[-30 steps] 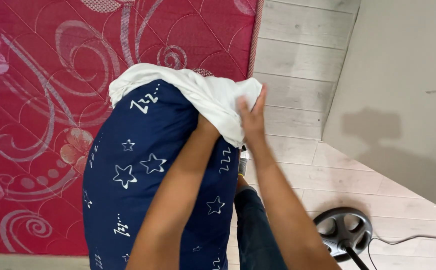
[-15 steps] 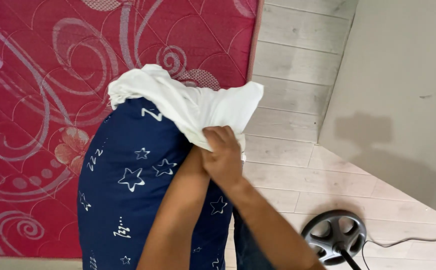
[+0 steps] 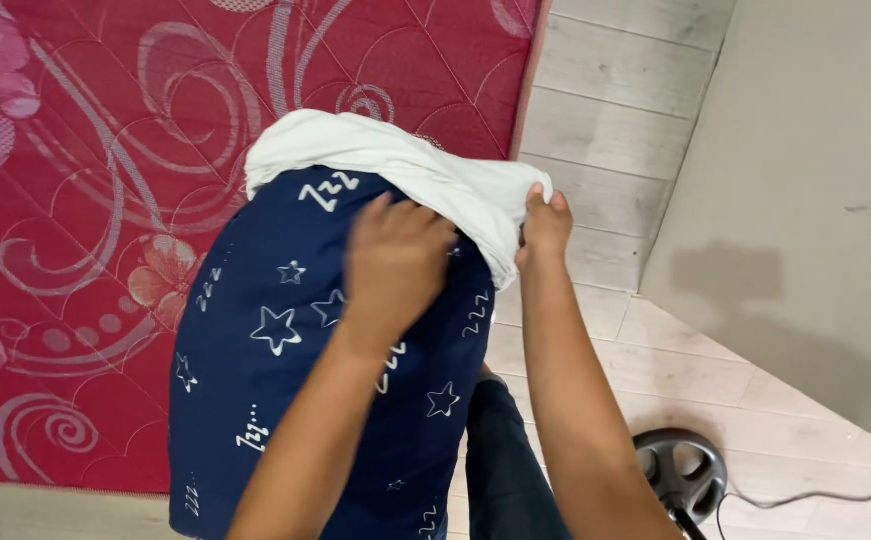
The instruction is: The person picks up a white pillowcase and a blue pillow with star patterns. They place the pillowcase on the bed, smooth it out, and then insert the pillow into the case by hand, adjusting the corners and smoothing the surface until the pillow is fully encased.
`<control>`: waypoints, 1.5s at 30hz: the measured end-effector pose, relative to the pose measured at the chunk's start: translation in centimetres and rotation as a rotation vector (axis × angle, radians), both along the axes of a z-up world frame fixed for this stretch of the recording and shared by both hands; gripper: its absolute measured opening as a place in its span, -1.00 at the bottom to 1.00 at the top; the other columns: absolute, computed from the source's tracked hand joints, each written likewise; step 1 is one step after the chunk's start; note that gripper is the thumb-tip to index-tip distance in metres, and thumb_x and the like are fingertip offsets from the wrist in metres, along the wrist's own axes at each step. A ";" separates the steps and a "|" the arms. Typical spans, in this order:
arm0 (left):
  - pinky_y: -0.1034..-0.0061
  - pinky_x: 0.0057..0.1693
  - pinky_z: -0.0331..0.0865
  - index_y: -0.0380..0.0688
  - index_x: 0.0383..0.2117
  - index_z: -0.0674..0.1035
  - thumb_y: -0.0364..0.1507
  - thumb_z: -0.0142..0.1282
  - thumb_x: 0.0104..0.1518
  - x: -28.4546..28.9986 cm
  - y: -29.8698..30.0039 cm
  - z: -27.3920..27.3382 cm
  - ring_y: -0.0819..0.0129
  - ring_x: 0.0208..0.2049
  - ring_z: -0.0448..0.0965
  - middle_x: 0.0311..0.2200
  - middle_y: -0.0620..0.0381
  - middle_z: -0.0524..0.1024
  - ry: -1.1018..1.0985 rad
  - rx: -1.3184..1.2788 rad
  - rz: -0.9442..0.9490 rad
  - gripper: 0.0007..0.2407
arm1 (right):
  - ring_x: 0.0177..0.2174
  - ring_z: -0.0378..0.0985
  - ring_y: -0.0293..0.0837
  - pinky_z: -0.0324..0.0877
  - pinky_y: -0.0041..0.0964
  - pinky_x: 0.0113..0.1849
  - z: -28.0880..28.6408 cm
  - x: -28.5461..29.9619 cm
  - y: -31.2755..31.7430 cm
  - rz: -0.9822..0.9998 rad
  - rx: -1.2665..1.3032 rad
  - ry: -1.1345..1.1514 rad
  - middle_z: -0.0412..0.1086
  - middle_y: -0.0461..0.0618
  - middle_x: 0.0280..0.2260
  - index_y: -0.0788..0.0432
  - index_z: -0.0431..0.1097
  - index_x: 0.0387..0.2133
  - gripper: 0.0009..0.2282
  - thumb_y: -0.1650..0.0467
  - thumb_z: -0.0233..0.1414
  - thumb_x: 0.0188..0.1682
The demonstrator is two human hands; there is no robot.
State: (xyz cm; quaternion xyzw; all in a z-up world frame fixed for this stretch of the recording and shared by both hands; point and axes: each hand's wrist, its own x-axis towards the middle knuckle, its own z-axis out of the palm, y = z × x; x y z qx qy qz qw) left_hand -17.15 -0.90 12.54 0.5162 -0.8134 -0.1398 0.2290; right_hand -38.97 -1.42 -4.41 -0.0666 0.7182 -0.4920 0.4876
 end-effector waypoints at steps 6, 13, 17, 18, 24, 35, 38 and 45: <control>0.16 0.11 0.33 -0.09 0.02 0.60 -0.51 0.17 -0.03 7.7 -6.2 -1.5 -0.04 0.04 0.48 -0.01 -0.07 0.54 -0.096 -0.028 0.140 -0.61 | -0.31 0.57 -0.15 0.50 -0.26 -0.23 -0.9 -0.7 -0.2 0.011 0.149 -0.066 0.54 0.03 -0.27 0.28 0.42 -0.15 -0.83 0.41 0.03 0.08; 0.22 -0.09 0.34 0.00 -0.17 0.59 -0.43 0.16 0.01 9.4 -3.6 -2.8 0.18 -0.25 0.52 -0.29 0.13 0.56 -0.275 -0.201 -0.110 -0.76 | -0.40 0.49 -0.15 0.40 -0.25 -0.36 -3.9 -3.2 0.2 0.146 0.081 0.058 0.51 0.02 -0.36 0.33 0.46 -0.20 -0.83 0.40 0.09 0.10; 0.32 -0.31 0.20 0.00 -0.41 0.60 -0.41 0.23 0.10 11.8 5.5 2.5 0.27 -0.45 0.40 -0.51 0.20 0.40 -0.242 -0.306 -0.077 -0.96 | -0.43 0.51 -0.16 0.42 -0.24 -0.38 -1.5 -2.0 -0.5 0.016 0.226 0.016 0.51 -0.02 -0.40 0.29 0.46 -0.25 -0.84 0.39 0.07 0.07; 0.32 -0.31 0.20 0.00 -0.41 0.60 -0.41 0.23 0.10 11.3 8.0 2.6 0.27 -0.45 0.40 -0.51 0.20 0.40 -0.244 -0.302 -0.075 -0.96 | -0.43 0.51 -0.16 0.42 -0.24 -0.38 -2.8 -2.0 0.1 0.020 0.229 0.014 0.51 -0.02 -0.40 0.29 0.46 -0.25 -0.84 0.39 0.07 0.07; 0.05 0.13 0.35 0.04 -0.37 0.61 -0.43 0.15 -0.10 6.4 11.9 3.1 0.19 0.00 0.57 -0.19 0.15 0.57 -0.185 -0.026 0.008 -0.85 | -0.44 0.45 -0.20 0.42 -0.29 -0.35 -7.0 -1.7 1.2 0.106 0.050 0.212 0.50 -0.05 -0.43 0.31 0.44 -0.34 -0.83 0.38 0.09 0.10; 0.22 -0.11 0.42 -0.19 -0.48 0.56 -0.45 0.07 0.01 -5.7 16.7 -2.9 0.12 -0.40 0.50 -0.50 -0.02 0.47 -0.228 0.156 -0.303 -0.92 | -0.41 0.44 -0.26 0.40 -0.33 -0.33 -5.7 -2.4 -3.3 0.302 -0.166 0.444 0.49 -0.07 -0.40 0.27 0.44 -0.33 -0.91 0.44 0.11 0.08; 0.14 0.04 0.40 -0.14 -0.32 0.62 -0.46 0.12 0.01 0.4 16.1 -0.7 0.07 -0.18 0.53 -0.29 0.02 0.53 -0.070 0.346 -0.191 -0.87 | -0.28 0.52 -0.19 0.49 -0.25 -0.22 -1.9 -1.4 -0.9 0.276 -0.128 0.029 0.50 0.00 -0.23 0.23 0.39 -0.13 -0.84 0.39 0.02 0.10; -0.58 0.15 -0.07 0.15 -0.32 0.69 -0.34 0.33 -0.18 11.4 16.4 2.2 -0.06 0.26 0.26 0.15 0.04 0.39 -0.215 0.183 0.235 -0.76 | 0.03 0.45 0.07 0.39 0.00 0.04 -6.2 1.5 17.8 0.302 0.180 -0.534 0.33 0.21 0.12 0.27 0.18 0.20 -0.51 0.17 -0.19 0.13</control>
